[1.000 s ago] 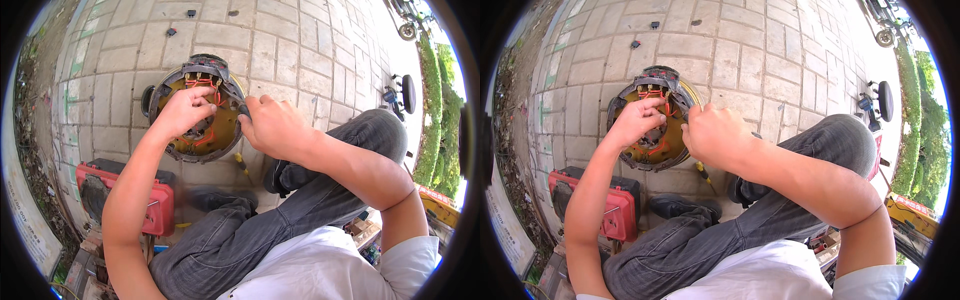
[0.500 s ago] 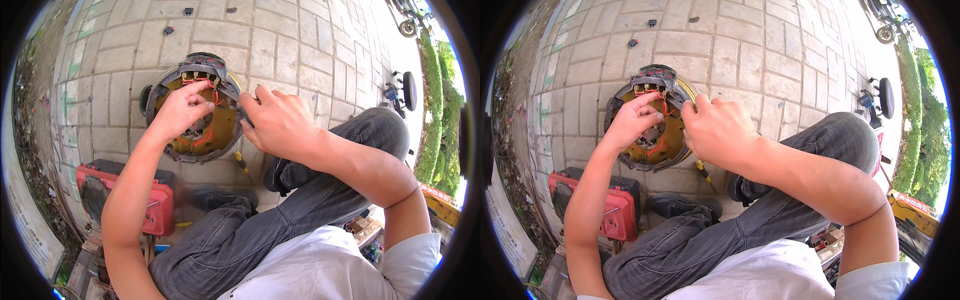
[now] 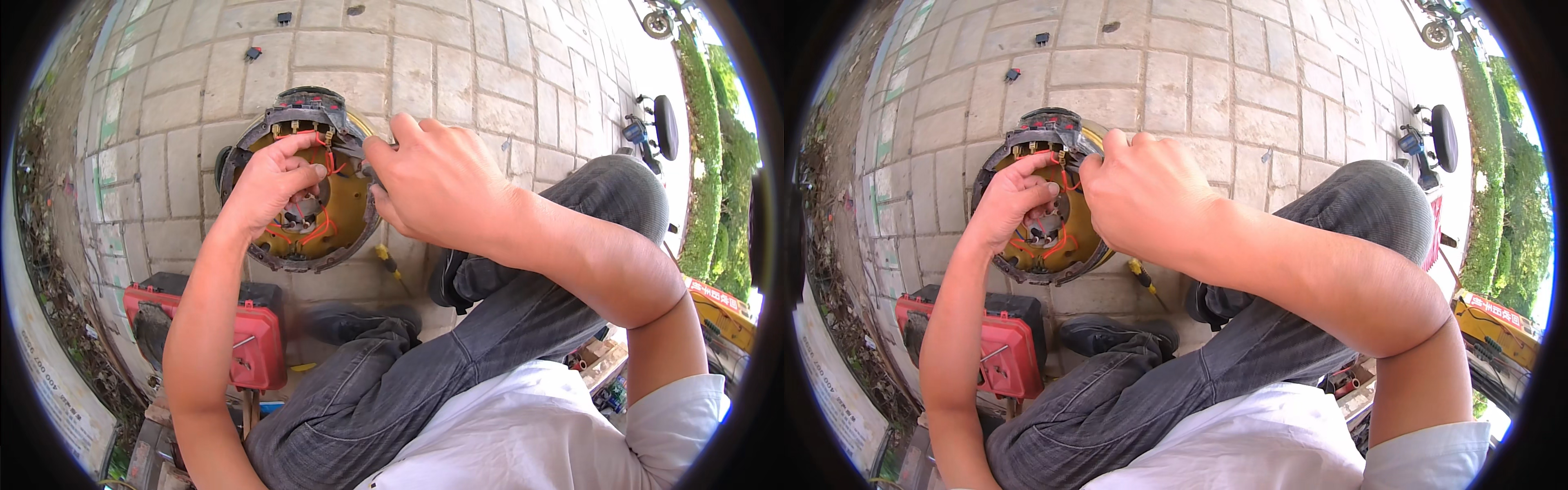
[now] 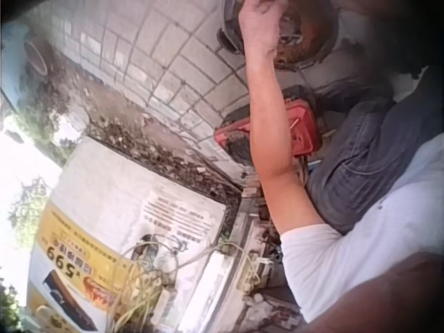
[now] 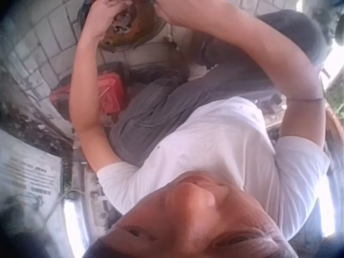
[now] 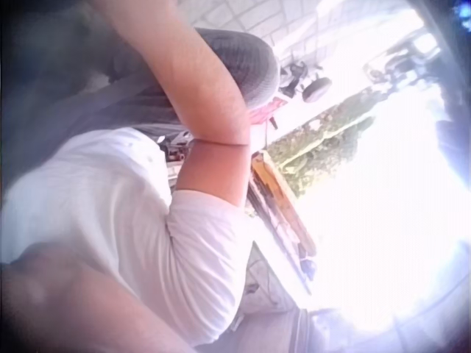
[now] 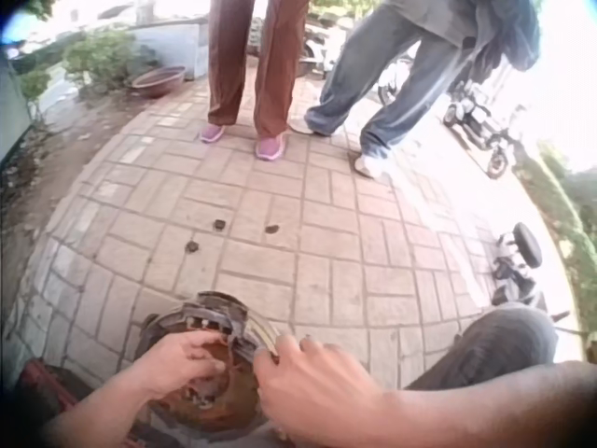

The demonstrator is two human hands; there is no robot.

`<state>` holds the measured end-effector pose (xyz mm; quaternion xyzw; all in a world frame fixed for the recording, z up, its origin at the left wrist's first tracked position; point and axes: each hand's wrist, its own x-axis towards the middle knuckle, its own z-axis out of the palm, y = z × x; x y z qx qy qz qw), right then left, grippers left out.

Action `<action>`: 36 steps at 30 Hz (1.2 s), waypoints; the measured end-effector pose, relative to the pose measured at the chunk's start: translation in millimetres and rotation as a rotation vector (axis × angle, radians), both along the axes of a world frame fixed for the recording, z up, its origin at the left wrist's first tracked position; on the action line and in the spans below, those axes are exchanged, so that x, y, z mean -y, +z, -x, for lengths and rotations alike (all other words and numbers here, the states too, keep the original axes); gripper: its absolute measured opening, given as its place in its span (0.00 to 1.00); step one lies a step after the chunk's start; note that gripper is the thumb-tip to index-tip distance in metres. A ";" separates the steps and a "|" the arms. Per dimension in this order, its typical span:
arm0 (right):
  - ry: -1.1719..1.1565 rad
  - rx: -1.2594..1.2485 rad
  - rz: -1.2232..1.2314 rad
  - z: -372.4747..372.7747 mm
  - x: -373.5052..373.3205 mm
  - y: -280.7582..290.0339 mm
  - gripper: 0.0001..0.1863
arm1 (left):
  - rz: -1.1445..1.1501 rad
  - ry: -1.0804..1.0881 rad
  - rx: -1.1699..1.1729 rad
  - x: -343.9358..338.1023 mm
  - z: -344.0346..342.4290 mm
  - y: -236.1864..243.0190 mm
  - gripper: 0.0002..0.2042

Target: The person sits on a tiled floor and uses pliers and a screwdriver to adjust wires and components inside a circular yellow device. They then place a black cover over the device and secure it with screws.

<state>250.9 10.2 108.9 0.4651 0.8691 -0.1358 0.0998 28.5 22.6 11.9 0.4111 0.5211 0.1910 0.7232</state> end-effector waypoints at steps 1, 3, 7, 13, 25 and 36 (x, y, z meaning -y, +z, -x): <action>-0.007 0.006 0.003 1.1 -0.6 1.0 0.17 | 0.001 0.006 0.008 -0.3 -0.1 -0.3 0.22; 0.008 -0.004 0.005 1.7 -3.6 2.5 0.17 | 0.006 0.020 0.043 -1.4 2.3 -3.8 0.21; 0.055 -0.079 -0.089 -2.2 -6.3 1.2 0.11 | 0.009 0.025 0.053 -3.2 1.3 -4.5 0.20; 0.008 -0.064 0.015 -1.3 -15.1 9.7 0.12 | 0.018 0.043 0.059 -2.7 2.6 -6.0 0.19; 0.021 -0.106 0.002 0.3 -15.0 9.8 0.12 | 0.014 0.056 0.045 -2.4 0.1 -6.7 0.15; -0.013 -0.155 -0.022 -1.3 -14.7 6.8 0.13 | 0.017 0.050 0.051 -3.3 -0.2 -5.1 0.14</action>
